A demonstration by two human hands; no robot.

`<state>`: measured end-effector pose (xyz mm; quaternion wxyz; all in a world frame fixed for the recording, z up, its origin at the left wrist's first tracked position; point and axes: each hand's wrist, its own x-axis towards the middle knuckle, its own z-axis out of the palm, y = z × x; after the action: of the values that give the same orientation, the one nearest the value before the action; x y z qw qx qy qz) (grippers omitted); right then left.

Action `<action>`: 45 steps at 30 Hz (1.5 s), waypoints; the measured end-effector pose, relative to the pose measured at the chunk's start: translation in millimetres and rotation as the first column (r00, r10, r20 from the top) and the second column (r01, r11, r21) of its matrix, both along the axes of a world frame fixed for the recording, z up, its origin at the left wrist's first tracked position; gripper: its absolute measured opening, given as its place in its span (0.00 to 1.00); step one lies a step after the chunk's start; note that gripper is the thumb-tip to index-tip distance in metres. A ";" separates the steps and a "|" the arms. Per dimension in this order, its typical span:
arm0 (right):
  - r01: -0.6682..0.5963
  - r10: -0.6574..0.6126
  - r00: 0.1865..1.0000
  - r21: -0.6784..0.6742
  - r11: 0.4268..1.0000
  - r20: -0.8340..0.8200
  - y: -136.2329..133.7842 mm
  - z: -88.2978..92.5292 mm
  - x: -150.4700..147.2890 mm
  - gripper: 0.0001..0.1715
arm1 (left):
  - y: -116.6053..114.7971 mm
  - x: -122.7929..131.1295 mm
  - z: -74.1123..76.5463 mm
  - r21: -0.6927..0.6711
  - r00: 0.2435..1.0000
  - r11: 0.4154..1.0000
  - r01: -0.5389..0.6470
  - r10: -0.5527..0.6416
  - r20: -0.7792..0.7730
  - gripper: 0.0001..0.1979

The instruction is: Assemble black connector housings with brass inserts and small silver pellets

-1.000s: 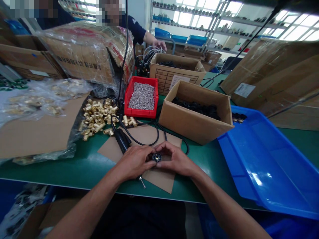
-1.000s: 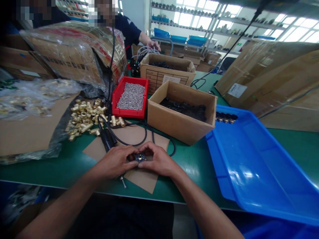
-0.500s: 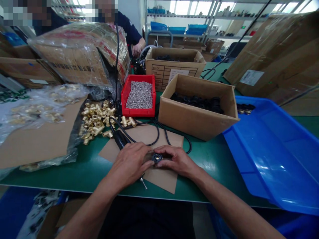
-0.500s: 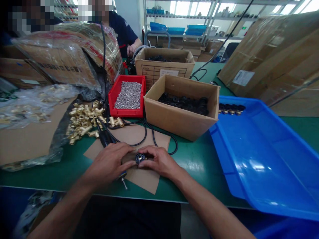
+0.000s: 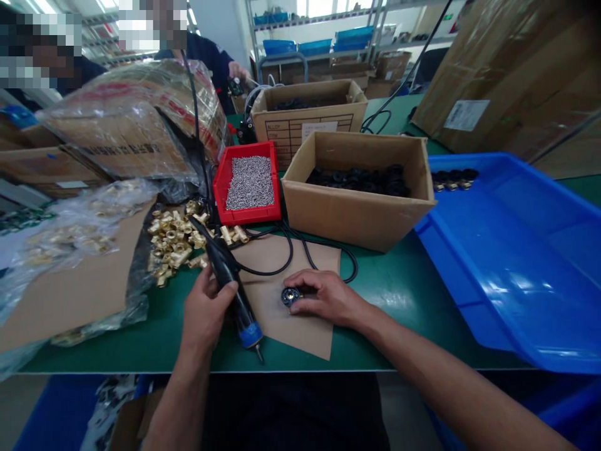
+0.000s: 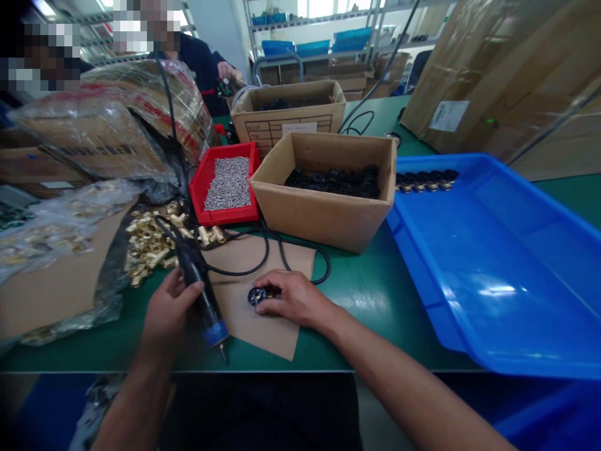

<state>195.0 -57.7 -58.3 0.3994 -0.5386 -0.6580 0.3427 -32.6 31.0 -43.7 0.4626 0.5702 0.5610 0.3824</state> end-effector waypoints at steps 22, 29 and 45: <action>-0.038 0.038 0.999 -0.066 0.997 0.007 -3.3 7.4 3.7 0.24 | -15.5 72.3 50.1 0.513 0.621 0.751 0.416 -0.647 0.442 0.23; -0.029 0.029 1.000 -0.056 0.998 0.000 -2.7 8.8 3.2 0.24 | -19.4 68.0 66.2 0.575 0.577 0.765 0.292 -0.620 0.532 0.18; -0.023 0.023 1.000 -0.079 0.997 0.000 -2.2 13.0 1.7 0.21 | -19.2 70.6 47.8 0.578 0.594 0.723 0.377 -0.668 0.448 0.14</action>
<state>196.7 -59.8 -45.3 0.3737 -0.5465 -0.6501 0.3728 38.0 11.9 4.1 0.5797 0.6356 0.0757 0.5042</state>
